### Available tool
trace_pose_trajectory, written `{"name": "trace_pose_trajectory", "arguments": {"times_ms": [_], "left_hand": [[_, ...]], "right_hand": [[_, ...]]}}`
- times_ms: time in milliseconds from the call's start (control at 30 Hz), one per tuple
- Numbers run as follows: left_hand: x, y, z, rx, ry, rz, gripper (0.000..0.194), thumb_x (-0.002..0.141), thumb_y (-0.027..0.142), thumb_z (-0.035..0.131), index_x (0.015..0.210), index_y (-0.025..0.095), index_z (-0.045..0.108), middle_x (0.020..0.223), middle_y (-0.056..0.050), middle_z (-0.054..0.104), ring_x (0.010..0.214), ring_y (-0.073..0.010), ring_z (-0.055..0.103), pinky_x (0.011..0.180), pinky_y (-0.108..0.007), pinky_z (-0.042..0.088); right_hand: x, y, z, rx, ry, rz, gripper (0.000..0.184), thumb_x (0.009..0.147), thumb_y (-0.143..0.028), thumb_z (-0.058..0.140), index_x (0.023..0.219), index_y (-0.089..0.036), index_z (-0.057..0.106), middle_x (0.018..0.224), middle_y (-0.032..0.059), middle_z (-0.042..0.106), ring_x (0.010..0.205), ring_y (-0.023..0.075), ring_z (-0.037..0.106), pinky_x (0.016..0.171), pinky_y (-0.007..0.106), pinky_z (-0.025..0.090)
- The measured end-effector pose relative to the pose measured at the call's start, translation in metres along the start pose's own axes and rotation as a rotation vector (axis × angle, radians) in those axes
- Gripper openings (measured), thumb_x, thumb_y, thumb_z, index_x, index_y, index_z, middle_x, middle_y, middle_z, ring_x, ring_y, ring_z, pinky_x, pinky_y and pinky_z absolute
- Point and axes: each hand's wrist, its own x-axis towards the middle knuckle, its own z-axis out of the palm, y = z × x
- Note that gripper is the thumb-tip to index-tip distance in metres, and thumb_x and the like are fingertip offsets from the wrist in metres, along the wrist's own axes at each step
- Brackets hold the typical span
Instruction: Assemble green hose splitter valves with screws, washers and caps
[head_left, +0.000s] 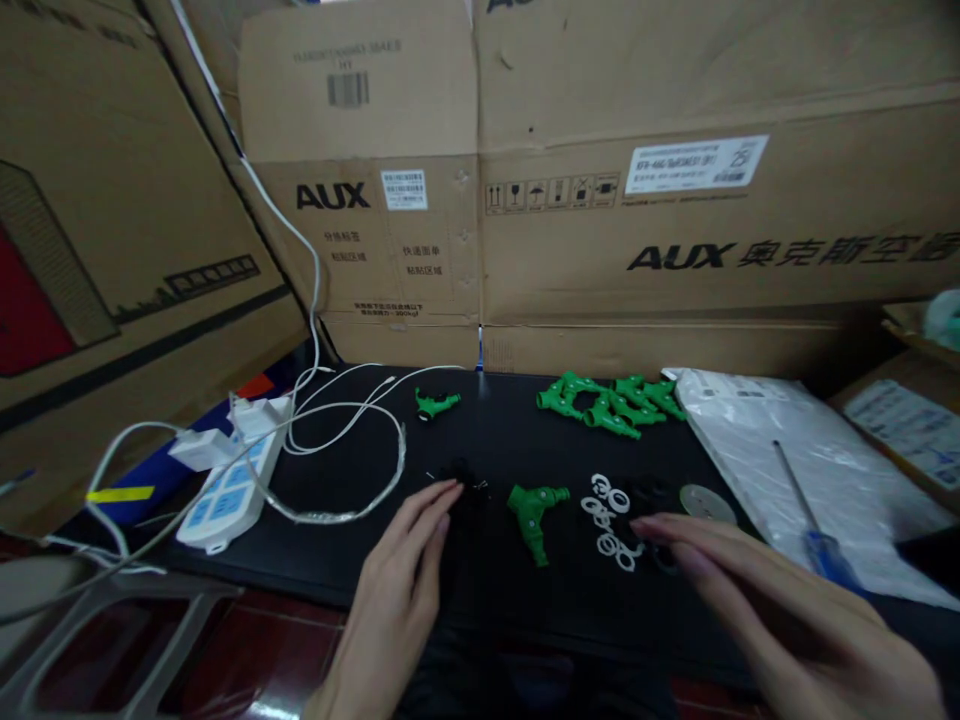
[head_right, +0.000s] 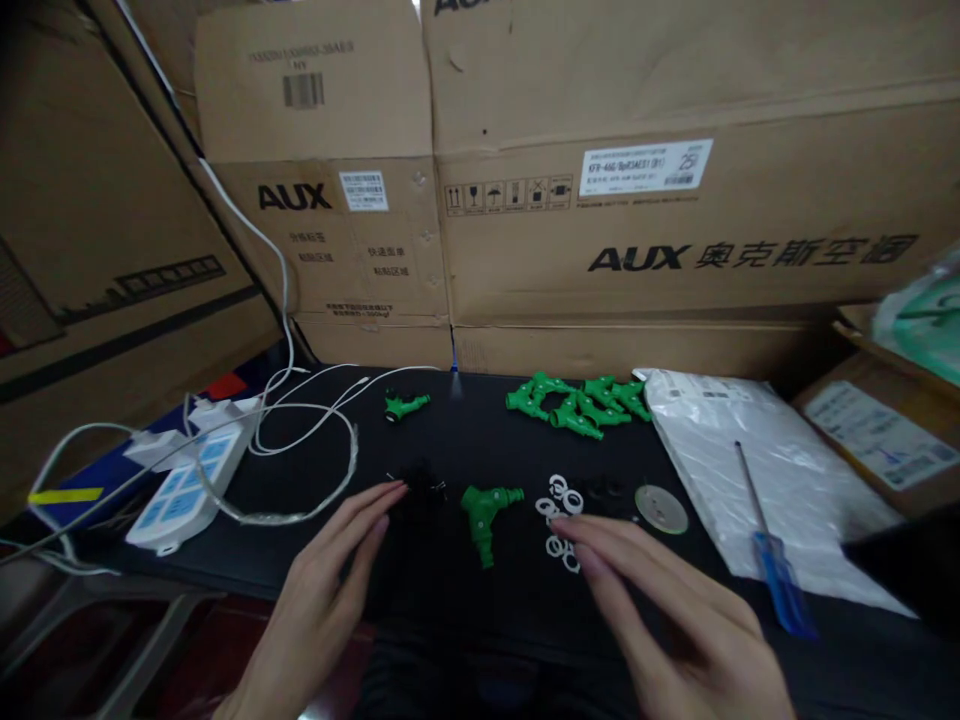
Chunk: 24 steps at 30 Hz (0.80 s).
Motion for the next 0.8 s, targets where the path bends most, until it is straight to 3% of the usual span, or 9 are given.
{"name": "trace_pose_trajectory", "arguments": {"times_ms": [100, 200, 300, 533, 800], "left_hand": [[0.005, -0.047, 0.011, 0.064, 0.047, -0.040, 0.039, 0.104, 0.026, 0.040, 0.140, 0.025, 0.056, 0.141, -0.008, 0.064, 0.130, -0.0243, 0.062, 0.113, -0.046, 0.050], [0.023, -0.069, 0.009, 0.077, 0.007, -0.045, 0.036, 0.105, 0.027, 0.040, 0.133, 0.021, 0.062, 0.136, -0.009, 0.066, 0.126, -0.0240, 0.064, 0.113, -0.045, 0.048], [0.046, -0.069, 0.005, 0.074, -0.125, 0.013, 0.030, 0.104, 0.031, 0.047, 0.124, 0.024, 0.068, 0.127, -0.006, 0.071, 0.119, -0.0225, 0.066, 0.110, -0.042, 0.050], [0.080, -0.056, 0.009, 0.162, -0.460, 0.232, 0.026, 0.101, 0.028, 0.057, 0.124, 0.030, 0.069, 0.118, -0.002, 0.069, 0.114, -0.0200, 0.061, 0.103, -0.035, 0.049], [0.102, -0.063, 0.018, 0.187, -0.590, 0.277, 0.022, 0.101, 0.023, 0.051, 0.111, 0.023, 0.070, 0.112, -0.005, 0.070, 0.110, -0.0201, 0.064, 0.104, -0.037, 0.047]], "right_hand": [[0.037, -0.014, 0.018, 0.083, 0.033, -0.049, 0.021, 0.095, -0.029, 0.063, 0.109, -0.038, 0.075, 0.103, -0.0031, 0.081, 0.086, 0.0215, 0.079, 0.084, 0.031, 0.067], [0.059, -0.007, 0.035, 0.120, -0.055, -0.087, 0.018, 0.094, -0.027, 0.064, 0.104, -0.028, 0.079, 0.100, 0.0019, 0.082, 0.088, 0.0214, 0.079, 0.080, 0.029, 0.065], [0.082, 0.011, 0.045, 0.164, -0.184, -0.098, 0.019, 0.095, -0.028, 0.061, 0.099, -0.024, 0.079, 0.096, 0.0049, 0.081, 0.085, 0.0213, 0.078, 0.073, 0.029, 0.064], [0.142, 0.044, 0.059, 0.228, -0.502, 0.024, 0.028, 0.096, -0.041, 0.060, 0.102, -0.023, 0.079, 0.096, 0.0036, 0.081, 0.090, 0.0198, 0.076, 0.081, 0.031, 0.061], [0.143, 0.054, 0.064, 0.261, -0.579, 0.022, 0.028, 0.096, -0.040, 0.059, 0.103, -0.021, 0.079, 0.095, 0.0031, 0.080, 0.086, 0.0180, 0.073, 0.077, 0.029, 0.057]]}}
